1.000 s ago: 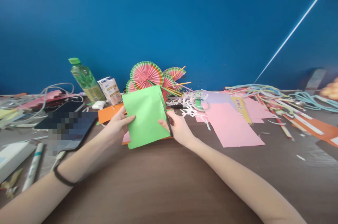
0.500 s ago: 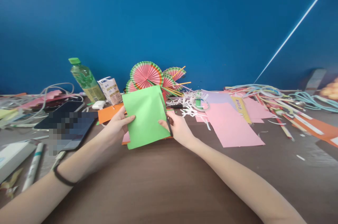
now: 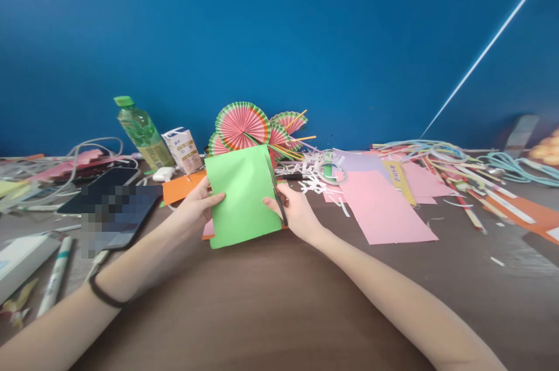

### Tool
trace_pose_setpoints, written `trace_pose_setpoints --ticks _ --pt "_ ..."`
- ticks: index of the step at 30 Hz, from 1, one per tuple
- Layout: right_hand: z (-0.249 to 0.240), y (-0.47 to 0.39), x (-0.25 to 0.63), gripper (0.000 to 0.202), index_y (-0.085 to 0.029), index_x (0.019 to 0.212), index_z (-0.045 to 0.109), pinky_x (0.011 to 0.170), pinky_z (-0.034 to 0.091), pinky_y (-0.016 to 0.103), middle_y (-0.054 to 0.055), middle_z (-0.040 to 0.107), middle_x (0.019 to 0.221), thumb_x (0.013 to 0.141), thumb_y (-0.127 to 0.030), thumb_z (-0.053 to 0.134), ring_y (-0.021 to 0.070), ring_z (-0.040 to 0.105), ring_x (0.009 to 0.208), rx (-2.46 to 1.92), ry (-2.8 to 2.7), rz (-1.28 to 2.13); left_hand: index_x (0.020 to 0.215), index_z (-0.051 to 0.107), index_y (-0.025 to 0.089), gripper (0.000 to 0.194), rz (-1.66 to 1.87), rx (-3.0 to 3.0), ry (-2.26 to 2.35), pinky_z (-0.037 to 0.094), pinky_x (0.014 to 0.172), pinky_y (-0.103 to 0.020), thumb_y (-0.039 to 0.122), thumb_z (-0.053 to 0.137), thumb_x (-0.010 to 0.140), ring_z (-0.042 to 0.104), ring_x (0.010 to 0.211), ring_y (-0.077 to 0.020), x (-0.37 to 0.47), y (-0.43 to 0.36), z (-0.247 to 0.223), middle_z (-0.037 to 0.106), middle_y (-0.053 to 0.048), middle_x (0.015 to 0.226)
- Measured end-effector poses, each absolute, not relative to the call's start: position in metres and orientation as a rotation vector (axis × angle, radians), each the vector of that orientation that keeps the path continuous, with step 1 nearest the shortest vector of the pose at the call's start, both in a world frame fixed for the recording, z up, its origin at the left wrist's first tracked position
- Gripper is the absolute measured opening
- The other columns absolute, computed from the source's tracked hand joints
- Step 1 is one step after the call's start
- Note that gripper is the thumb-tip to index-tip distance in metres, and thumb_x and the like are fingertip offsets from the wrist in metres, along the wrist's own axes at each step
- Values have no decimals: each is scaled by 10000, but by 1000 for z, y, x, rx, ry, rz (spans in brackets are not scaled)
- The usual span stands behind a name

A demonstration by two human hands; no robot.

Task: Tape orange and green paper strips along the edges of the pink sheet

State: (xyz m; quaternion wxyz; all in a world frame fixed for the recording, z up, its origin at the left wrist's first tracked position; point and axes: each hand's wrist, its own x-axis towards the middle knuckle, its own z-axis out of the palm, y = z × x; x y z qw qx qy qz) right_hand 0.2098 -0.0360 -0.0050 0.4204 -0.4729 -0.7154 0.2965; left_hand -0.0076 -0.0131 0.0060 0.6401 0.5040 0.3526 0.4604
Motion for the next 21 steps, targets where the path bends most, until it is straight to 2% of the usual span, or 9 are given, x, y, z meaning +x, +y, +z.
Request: trace_pose_setpoints --ticks 10,21 --pt "-9 -33 211 345 -195 683 377 507 296 225 -34 355 621 778 -515 465 107 345 580 -1189 -1745 717 1193 436 257 536 1004 1116 797 521 754 -329 206 634 698 596 966 -243 -2 -19 4 591 -76 1140" --pt "-9 -33 212 358 -199 682 356 505 309 222 -41 357 624 779 -531 451 95 332 556 -1189 -1707 740 1215 422 271 568 970 1103 761 507 793 -345 220 646 696 577 1002 -254 1 -21 3 579 -76 1161"
